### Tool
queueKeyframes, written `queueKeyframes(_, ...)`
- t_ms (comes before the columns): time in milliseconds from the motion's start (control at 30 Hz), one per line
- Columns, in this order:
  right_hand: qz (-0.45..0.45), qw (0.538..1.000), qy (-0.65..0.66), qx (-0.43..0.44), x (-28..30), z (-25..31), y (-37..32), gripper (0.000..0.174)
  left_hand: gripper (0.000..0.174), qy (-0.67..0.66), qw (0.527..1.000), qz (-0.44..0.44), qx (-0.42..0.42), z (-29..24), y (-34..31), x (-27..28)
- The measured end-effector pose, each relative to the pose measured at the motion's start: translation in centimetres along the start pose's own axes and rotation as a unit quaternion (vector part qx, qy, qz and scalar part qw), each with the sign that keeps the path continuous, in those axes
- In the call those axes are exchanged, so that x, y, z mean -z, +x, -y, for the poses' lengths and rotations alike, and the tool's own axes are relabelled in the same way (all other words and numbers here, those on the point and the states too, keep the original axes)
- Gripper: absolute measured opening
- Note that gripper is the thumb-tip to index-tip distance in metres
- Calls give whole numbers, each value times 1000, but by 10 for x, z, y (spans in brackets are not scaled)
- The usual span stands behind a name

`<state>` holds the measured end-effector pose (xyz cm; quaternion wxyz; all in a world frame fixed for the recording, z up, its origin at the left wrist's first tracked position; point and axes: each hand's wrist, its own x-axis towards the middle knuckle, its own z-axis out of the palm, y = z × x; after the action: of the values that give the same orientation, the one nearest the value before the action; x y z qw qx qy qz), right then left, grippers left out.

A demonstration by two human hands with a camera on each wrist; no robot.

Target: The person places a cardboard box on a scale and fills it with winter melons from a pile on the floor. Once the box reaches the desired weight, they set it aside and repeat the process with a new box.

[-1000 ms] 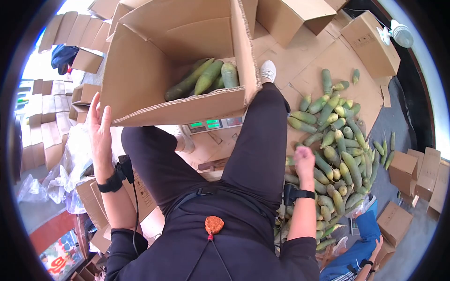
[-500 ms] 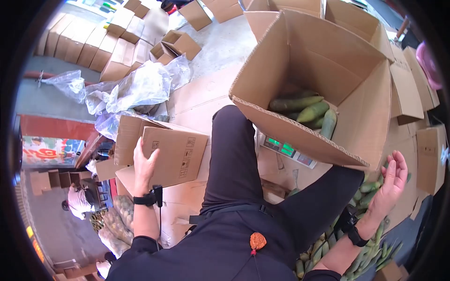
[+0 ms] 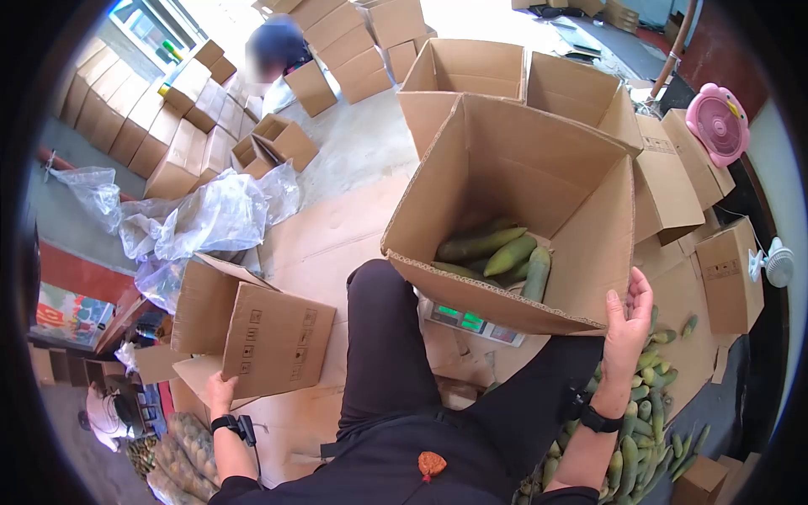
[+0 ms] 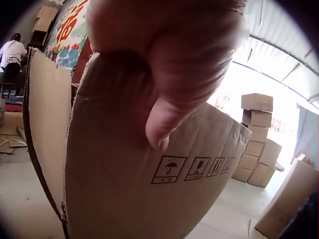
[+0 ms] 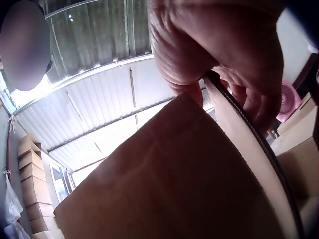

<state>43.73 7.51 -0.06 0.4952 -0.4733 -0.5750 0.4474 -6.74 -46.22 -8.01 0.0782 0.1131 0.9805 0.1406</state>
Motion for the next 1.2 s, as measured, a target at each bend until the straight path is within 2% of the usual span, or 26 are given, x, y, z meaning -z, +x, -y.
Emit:
queueKeyframes(133,-2,1000,-9,-2,-1,0,0,46,21,-85,993,-3,-76,-75,6,14)
queueKeyframes(167,-5,1000,-10,1,-2,0,1,46,21,-88,993,-3,-79,-88,14,15)
queueKeyframes(233,-6,1000,-7,-10,-2,-2,1,45,21,-31,988,-20,-152,-116,31,16)
queueKeyframes(267,-11,1000,-8,-8,-1,-3,0,45,22,-32,986,-21,-159,-136,36,16)
queueKeyframes(367,-13,1000,-9,-18,1,-4,1,45,24,32,988,-26,-150,-165,80,0)
queueKeyframes(433,-8,1000,-4,-20,-1,-4,2,44,25,26,984,-54,-170,-195,104,-2)
queueKeyframes(500,-12,1000,-11,-16,-2,-3,3,43,23,-11,990,-61,-130,-221,135,-3)
queueKeyframes(633,-17,999,-20,-35,-1,-3,4,43,21,-40,991,-68,-112,-264,192,7)
queueKeyframes(733,-26,999,-18,-35,-1,-5,4,42,19,-107,989,-57,-80,-273,250,20)
queueKeyframes(800,-26,999,-27,-37,-3,-1,3,43,18,-334,935,-37,-115,-284,277,31)
queueKeyframes(900,-15,999,-24,-41,-1,0,3,43,21,-393,907,-57,-138,-328,299,43)
queueKeyframes(967,-11,999,-9,-45,-4,1,5,43,24,-381,904,-113,-157,-371,300,27)
queueKeyframes(1100,-34,998,-26,-55,-7,4,1,43,30,-278,925,-176,-189,-474,308,-38)
queueKeyframes(1200,-38,997,-42,-56,-7,5,1,42,29,-161,944,-172,-232,-554,279,-67)
